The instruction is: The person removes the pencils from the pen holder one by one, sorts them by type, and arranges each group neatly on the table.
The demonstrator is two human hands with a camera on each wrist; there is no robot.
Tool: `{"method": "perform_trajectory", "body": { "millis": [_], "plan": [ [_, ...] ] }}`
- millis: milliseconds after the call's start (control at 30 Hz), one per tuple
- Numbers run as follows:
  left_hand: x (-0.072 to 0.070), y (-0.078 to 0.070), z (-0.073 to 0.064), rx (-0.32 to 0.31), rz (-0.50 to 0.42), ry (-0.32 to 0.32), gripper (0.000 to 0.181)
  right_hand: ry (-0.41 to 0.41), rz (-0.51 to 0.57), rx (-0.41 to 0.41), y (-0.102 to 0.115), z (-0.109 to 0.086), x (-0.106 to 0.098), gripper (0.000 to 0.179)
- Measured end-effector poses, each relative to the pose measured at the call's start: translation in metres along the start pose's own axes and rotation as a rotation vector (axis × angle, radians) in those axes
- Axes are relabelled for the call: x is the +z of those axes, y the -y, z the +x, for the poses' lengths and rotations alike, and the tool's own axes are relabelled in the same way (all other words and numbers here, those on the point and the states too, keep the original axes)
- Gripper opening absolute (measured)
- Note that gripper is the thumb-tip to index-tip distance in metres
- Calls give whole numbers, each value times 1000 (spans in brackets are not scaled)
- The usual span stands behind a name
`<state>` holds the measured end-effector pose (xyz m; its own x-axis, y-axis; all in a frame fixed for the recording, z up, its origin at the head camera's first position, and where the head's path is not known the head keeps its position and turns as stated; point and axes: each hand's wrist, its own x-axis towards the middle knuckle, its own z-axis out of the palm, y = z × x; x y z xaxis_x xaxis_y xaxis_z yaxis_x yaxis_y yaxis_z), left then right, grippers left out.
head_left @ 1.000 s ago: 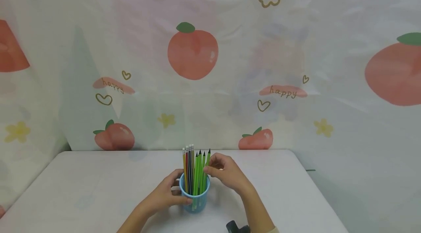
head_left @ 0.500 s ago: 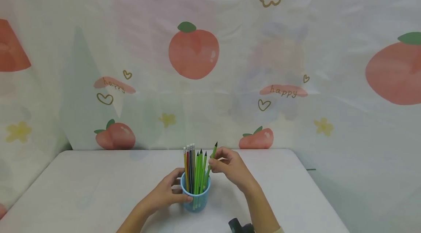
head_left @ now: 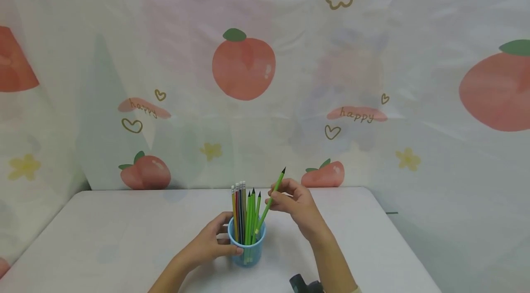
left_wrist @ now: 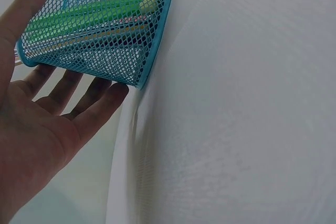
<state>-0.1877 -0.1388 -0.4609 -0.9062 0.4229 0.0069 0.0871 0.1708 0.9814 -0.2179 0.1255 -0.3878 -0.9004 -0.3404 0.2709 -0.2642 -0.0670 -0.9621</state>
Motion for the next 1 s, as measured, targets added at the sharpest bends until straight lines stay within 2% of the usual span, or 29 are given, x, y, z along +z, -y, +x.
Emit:
{"method": "perform_trajectory", "body": {
  "millis": [333, 600, 833, 1000],
  "plan": [
    [0, -1, -2, -1, -15, 6, 78, -80, 53, 37, 6, -1, -9, 28],
    [0, -3, -1, 4, -6, 5, 78, -120, 11, 68, 2, -1, -17, 30],
    [-1, 1, -1, 7, 7, 12, 79, -138, -24, 138, -13, 3, -22, 30],
    [-2, 2, 0, 5, 14, 16, 79, -134, -96, 175, -22, 5, -23, 32]
  ]
}}
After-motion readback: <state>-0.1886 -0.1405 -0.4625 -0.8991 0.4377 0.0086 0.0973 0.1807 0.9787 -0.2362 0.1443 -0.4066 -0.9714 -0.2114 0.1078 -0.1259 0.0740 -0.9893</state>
